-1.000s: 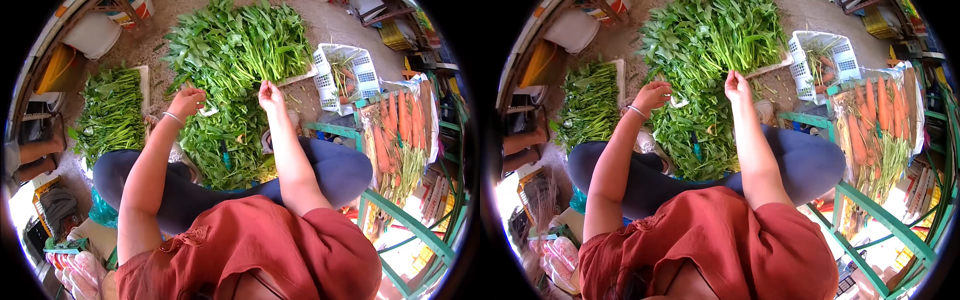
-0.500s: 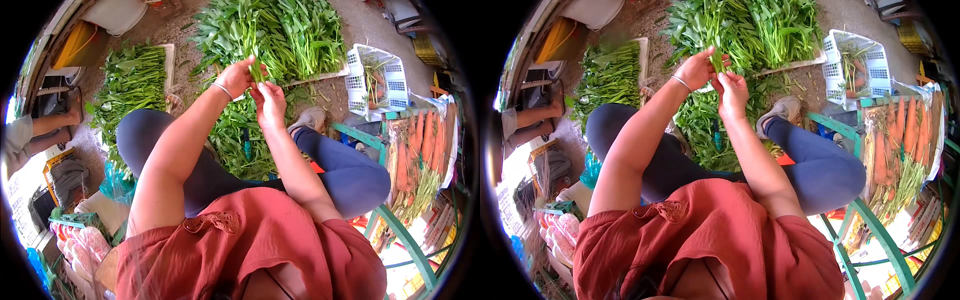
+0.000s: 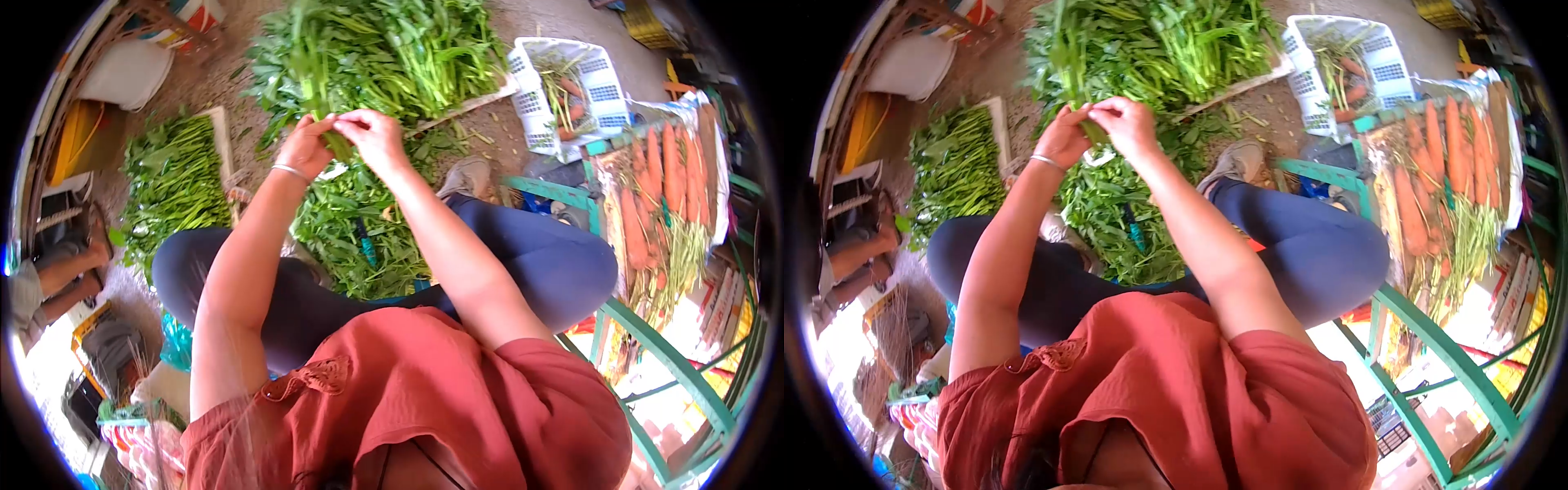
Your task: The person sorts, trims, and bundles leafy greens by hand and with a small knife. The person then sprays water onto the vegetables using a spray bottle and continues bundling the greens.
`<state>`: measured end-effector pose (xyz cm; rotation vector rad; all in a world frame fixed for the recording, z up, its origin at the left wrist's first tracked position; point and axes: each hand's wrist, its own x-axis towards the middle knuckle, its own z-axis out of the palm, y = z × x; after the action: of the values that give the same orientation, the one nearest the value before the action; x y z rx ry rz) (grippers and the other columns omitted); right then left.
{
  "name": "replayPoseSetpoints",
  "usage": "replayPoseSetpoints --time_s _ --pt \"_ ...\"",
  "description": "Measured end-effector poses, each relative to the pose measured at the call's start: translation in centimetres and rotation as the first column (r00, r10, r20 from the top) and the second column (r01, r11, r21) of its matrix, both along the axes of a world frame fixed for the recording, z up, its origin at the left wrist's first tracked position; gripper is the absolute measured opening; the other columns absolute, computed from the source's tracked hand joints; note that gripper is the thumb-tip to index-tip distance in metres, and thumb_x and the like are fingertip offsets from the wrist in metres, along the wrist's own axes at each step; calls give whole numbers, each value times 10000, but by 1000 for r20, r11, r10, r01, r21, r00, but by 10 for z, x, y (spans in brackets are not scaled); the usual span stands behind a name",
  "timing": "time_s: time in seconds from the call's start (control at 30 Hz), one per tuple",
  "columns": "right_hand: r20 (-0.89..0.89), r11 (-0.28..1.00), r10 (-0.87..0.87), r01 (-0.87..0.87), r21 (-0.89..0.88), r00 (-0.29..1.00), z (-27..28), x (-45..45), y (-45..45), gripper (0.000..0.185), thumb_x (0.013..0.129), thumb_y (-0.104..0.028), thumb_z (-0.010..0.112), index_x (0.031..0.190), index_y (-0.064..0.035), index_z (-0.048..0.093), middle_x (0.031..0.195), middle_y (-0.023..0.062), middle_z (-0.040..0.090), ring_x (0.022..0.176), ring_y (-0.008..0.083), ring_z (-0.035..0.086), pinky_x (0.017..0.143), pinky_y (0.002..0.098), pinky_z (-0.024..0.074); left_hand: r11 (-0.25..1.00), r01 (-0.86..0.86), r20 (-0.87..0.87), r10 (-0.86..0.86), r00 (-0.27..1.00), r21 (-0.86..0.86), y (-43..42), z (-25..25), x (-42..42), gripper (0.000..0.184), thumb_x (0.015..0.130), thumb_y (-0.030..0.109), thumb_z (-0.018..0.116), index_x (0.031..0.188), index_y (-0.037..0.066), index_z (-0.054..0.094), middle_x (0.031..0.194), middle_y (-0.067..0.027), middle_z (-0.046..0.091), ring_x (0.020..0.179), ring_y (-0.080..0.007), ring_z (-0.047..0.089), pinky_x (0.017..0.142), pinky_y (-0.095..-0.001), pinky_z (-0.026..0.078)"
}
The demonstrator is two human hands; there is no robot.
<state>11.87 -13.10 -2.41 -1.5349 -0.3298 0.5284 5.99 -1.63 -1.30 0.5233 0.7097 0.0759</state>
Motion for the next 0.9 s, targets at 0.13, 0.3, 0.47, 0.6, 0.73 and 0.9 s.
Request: replayPoseSetpoints --time_s 0.13,0.3,0.47,0.6,0.73,0.9 --pt "121 990 64 -48 -133 991 8 -1 1 170 708 -157 677 810 -23 656 686 83 647 582 125 597 559 242 472 999 41 -8 -41 999 -12 8 -2 -1 223 847 29 500 1033 0 381 989 -136 531 931 -251 548 816 -400 472" --pt "143 815 102 0 -580 984 24 -12 -17 156 636 -174 665 687 -33 624 670 110 634 570 187 603 584 293 485 989 -12 -32 17 999 148 5 6 1 116 878 88 458 960 5 460 929 -101 556 990 -255 540 830 -450 474" --pt "214 692 -65 198 -694 975 34 14 -71 285 641 -213 710 845 -52 594 717 95 618 641 219 596 620 331 478 991 -102 -45 106 993 81 16 4 0 169 854 32 477 1004 -4 407 926 -125 540 922 -278 567 775 -487 498" --pt "726 537 -36 626 -566 687 -14 78 -87 265 702 -211 683 907 -84 574 725 108 600 649 293 581 644 386 471 995 -48 -96 56 994 85 8 12 -2 168 844 21 496 996 -8 430 917 -109 543 858 -234 570 757 -462 510" --pt "575 625 -106 504 -596 811 -24 89 -85 231 698 -185 689 862 -51 595 709 99 618 604 246 576 593 357 469 999 13 -114 -9 993 35 15 4 -1 131 877 96 462 965 2 480 817 -69 534 721 -191 530 708 -354 493" --pt "-78 952 -178 151 -265 981 17 32 -85 186 756 -123 656 897 -14 605 763 50 631 612 85 548 552 185 425 997 -32 -198 47 979 75 12 11 2 128 879 98 428 932 3 494 754 -57 525 631 -161 472 589 -299 449"
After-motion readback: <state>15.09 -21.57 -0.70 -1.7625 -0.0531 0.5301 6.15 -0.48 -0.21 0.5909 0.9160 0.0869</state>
